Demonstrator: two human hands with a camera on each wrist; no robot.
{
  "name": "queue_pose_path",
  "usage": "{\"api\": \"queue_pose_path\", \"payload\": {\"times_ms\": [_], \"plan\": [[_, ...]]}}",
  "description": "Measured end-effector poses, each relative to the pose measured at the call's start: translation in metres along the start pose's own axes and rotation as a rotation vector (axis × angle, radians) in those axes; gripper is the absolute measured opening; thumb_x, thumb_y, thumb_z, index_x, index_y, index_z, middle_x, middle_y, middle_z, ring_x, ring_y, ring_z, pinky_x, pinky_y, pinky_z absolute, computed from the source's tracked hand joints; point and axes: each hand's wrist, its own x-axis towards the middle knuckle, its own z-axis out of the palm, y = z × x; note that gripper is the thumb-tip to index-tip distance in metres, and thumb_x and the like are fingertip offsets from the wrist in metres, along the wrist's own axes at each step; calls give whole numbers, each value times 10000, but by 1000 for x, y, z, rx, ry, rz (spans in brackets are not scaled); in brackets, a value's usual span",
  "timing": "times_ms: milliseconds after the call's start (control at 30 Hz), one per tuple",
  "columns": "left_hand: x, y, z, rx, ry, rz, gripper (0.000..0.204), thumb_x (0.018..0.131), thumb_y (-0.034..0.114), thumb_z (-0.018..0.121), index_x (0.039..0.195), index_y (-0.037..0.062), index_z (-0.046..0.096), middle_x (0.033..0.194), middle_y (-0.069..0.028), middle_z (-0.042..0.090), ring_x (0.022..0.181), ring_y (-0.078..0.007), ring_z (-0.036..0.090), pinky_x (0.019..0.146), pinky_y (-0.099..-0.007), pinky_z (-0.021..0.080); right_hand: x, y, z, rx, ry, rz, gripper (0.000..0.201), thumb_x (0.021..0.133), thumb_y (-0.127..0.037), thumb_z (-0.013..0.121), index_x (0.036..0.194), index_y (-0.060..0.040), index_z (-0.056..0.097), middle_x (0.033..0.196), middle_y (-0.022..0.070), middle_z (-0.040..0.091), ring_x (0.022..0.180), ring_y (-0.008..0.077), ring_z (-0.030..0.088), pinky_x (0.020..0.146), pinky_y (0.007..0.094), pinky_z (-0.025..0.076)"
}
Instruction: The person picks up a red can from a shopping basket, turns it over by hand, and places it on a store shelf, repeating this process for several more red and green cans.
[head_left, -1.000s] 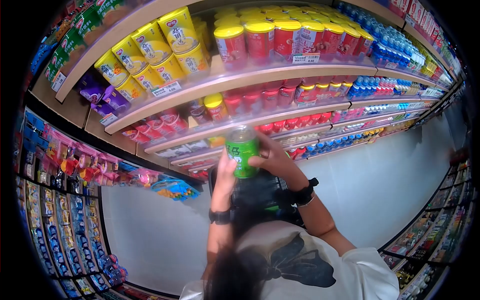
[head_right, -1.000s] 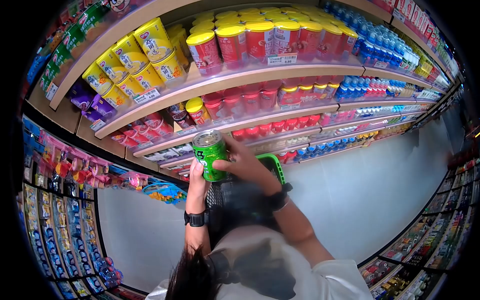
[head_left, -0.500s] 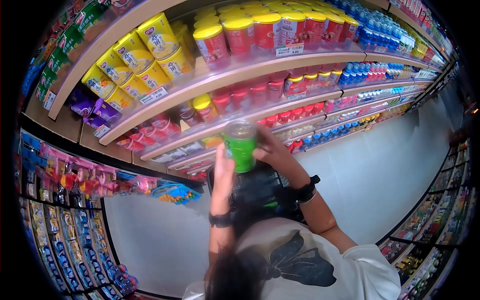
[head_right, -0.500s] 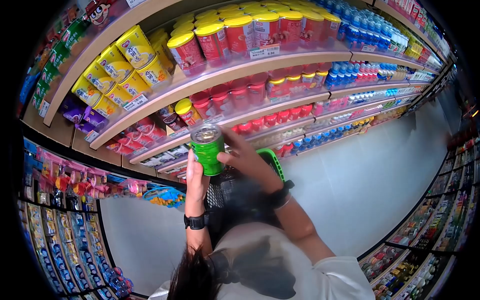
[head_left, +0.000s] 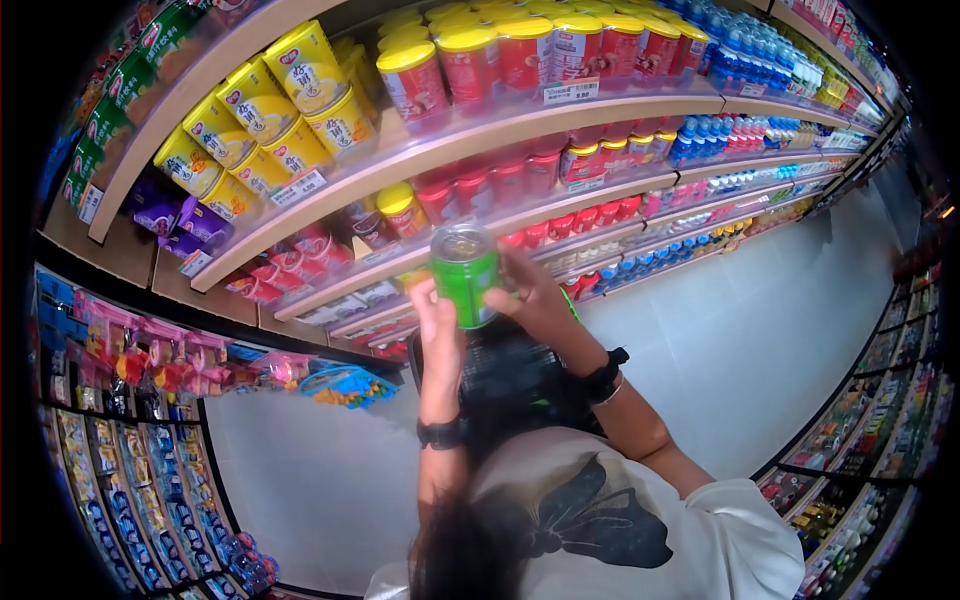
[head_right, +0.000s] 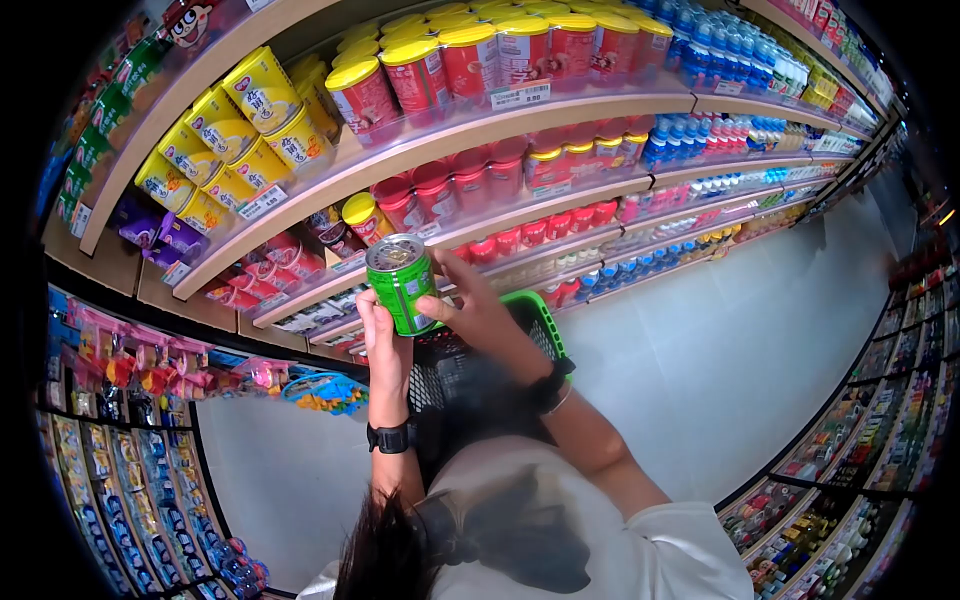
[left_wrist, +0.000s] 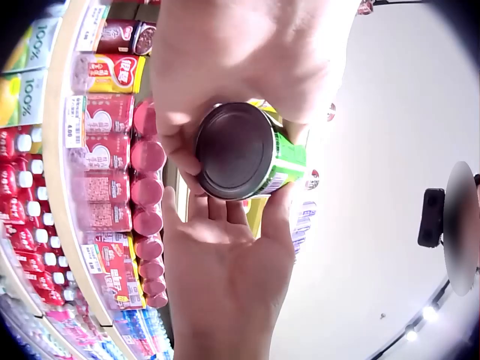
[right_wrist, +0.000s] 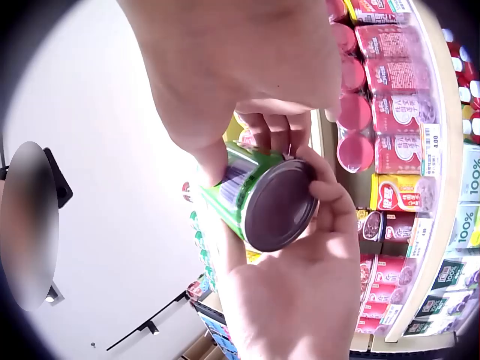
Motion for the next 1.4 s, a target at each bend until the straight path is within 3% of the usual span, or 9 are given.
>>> {"api": "queue_pose_path", "payload": {"times_ms": [133,233,333,433,667,867,1067,1167,1400], "plan": [[0,8,2,-140,-55,4,522,951,461,433,1312,104,312,1255,-92,460,1163,-196,457,973,-367,379,-2,-9,-12,-58,10,187,678,791,-212,720,1365,-37,402,1265,78,513,1133,154,490,834,266,463],[3,8,-6,-239,-130,-65,572,976,469,335,1363,48,337,1304,-121,475,1190,-244,480,1003,-404,388,8,-17,-15,49,-135,98,728,784,-209,734,1399,-78,367,1250,49,519,1102,137,497,770,246,473],[3,12,-5,-268,-124,-236,570,984,450,339,1309,-13,413,1253,-134,523,1143,-223,511,981,-369,406,3,-25,-19,103,-294,446,775,760,-255,764,1400,-93,359,1227,42,529,1089,133,494,784,275,467],[9,2,-9,-139,24,-296,542,988,431,352,1285,-12,450,1262,-125,517,1152,-204,506,977,-361,407,-2,-9,-7,-170,-183,52,816,724,-303,794,1383,-85,366,1201,43,537,1076,140,502,820,307,458],[6,6,-9,18,184,-173,281,944,189,518,1132,-10,584,1042,-51,636,920,-101,594,807,-233,468,0,-6,6,-417,-91,-128,761,655,-280,832,1265,-45,442,1151,83,545,1073,178,519,912,339,418],[-4,-10,-16,-5,92,-120,529,981,422,398,1263,-22,461,1205,-96,531,1096,-166,496,954,-297,381,-2,-1,25,-286,27,-45,757,685,-228,796,1289,-36,382,1198,94,463,1146,198,452,979,336,363],[-4,-1,-19,38,155,-187,591,968,488,359,1270,-11,453,1186,-94,555,1057,-166,538,917,-307,424,-5,8,28,-28,-20,151,722,757,-289,729,1298,-4,344,1202,134,481,1152,207,452,975,335,363],[-5,10,-7,-52,276,-285,643,955,542,322,1287,4,440,1213,-91,555,1079,-184,551,912,-315,444,-9,32,16,-130,-7,210,725,784,-298,708,1336,7,352,1262,147,474,1173,212,451,984,331,361],[-5,10,-20,51,77,-289,587,968,469,381,1310,-7,414,1242,-95,523,1118,-182,509,959,-312,399,-13,6,10,-308,5,214,666,784,-316,712,1320,-12,457,1307,146,488,1219,219,446,1000,337,362]]}}
